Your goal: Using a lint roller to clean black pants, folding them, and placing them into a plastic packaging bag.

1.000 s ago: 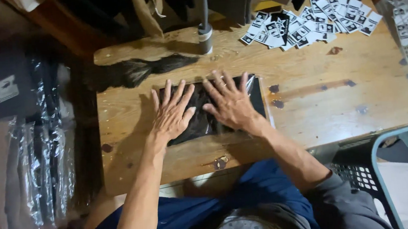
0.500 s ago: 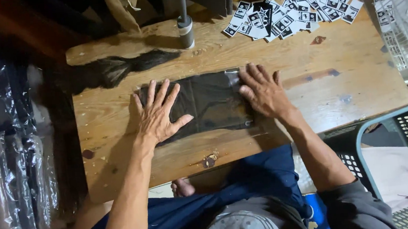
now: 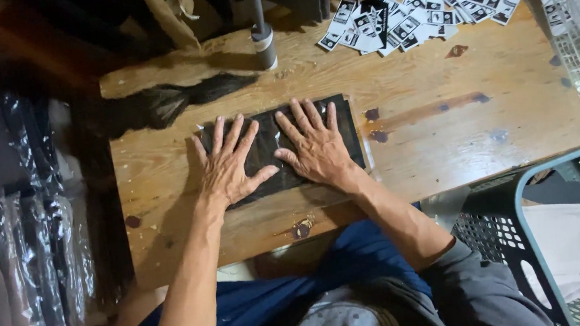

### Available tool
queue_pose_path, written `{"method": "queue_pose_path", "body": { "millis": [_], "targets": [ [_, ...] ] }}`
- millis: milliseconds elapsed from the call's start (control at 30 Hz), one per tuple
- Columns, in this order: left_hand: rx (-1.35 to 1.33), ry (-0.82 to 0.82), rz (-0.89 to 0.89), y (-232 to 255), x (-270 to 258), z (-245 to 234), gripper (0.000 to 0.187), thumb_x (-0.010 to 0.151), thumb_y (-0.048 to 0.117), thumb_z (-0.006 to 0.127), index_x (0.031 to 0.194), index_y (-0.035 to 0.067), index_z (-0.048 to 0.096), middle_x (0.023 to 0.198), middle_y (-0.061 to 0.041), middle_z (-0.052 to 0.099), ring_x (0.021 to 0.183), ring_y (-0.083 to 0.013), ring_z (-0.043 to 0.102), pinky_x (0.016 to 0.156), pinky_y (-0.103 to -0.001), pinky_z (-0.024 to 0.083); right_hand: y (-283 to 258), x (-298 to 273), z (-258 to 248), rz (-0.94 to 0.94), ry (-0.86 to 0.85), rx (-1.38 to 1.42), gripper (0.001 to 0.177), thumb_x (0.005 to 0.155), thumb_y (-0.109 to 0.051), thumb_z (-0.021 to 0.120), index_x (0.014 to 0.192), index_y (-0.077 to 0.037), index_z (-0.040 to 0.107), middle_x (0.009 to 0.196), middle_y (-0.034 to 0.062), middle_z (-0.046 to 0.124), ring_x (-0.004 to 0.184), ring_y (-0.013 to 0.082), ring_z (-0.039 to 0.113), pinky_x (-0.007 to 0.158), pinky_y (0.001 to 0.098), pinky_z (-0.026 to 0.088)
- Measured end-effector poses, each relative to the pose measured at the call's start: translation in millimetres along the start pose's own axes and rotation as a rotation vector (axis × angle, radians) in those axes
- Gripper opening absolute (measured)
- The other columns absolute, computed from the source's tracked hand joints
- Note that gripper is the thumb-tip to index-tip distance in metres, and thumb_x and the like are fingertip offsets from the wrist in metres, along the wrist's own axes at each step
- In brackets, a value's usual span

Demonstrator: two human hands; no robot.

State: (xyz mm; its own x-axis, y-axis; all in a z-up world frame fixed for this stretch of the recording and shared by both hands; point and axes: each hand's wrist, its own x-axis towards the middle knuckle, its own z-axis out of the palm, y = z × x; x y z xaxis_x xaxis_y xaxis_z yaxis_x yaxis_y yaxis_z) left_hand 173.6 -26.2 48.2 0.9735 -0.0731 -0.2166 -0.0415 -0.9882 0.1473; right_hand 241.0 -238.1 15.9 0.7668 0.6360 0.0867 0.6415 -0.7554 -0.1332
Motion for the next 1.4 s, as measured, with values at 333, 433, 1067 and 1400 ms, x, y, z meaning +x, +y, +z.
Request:
{"method": "queue_pose_path", "body": {
  "millis": [333,433,1067,1400],
  "targets": [
    [0.003,-0.006,-0.042,-5,7,11,0.100,0.077,0.073,0.058,0.163,0.036,0.023,0.173,0.005,0.012,0.159,-0.0289,-0.002,0.113,-0.082,0.005,-21,27,-9,0.016,0.032,0.060,0.062,0.105,-0.057,0.041,0.154,-0.019,0.045,0.161,0.0192,0.037,0.151,0.0418,0.026,0.114,0.0787,0.011],
    [-0.040,0.041,0.002,-5,1,9,0.095,0.081,0.063,0.059,0.164,0.034,0.023,0.173,0.001,0.013,0.158,-0.0338,0.000,0.113,-0.082,0.001,-31,26,10,-0.010,0.036,0.000,0.062,0.105,-0.060,0.039,0.149,-0.020,0.053,0.167,0.0116,0.031,0.155,0.0382,0.021,0.116,0.0767,0.007],
    [-0.315,0.319,-0.103,-14,-2,14,0.108,0.089,0.077,0.053,0.162,0.002,0.024,0.168,-0.026,0.016,0.155,-0.0460,0.010,0.122,-0.066,0.015,22,-20,-13,0.173,0.001,0.037,0.088,0.097,-0.078,0.035,0.162,-0.018,0.035,0.169,0.0156,0.024,0.154,0.0415,0.022,0.113,0.0759,0.020],
    [-0.190,0.425,-0.027,-7,-46,51,0.074,0.100,0.068,0.048,0.159,0.023,0.043,0.167,-0.021,0.026,0.153,-0.0467,0.020,0.117,-0.067,0.023,36,-33,1,0.082,0.147,0.184,0.098,0.082,-0.084,0.059,0.152,-0.015,0.055,0.166,0.0221,0.030,0.153,0.0428,0.025,0.114,0.0744,0.018]
  ]
}}
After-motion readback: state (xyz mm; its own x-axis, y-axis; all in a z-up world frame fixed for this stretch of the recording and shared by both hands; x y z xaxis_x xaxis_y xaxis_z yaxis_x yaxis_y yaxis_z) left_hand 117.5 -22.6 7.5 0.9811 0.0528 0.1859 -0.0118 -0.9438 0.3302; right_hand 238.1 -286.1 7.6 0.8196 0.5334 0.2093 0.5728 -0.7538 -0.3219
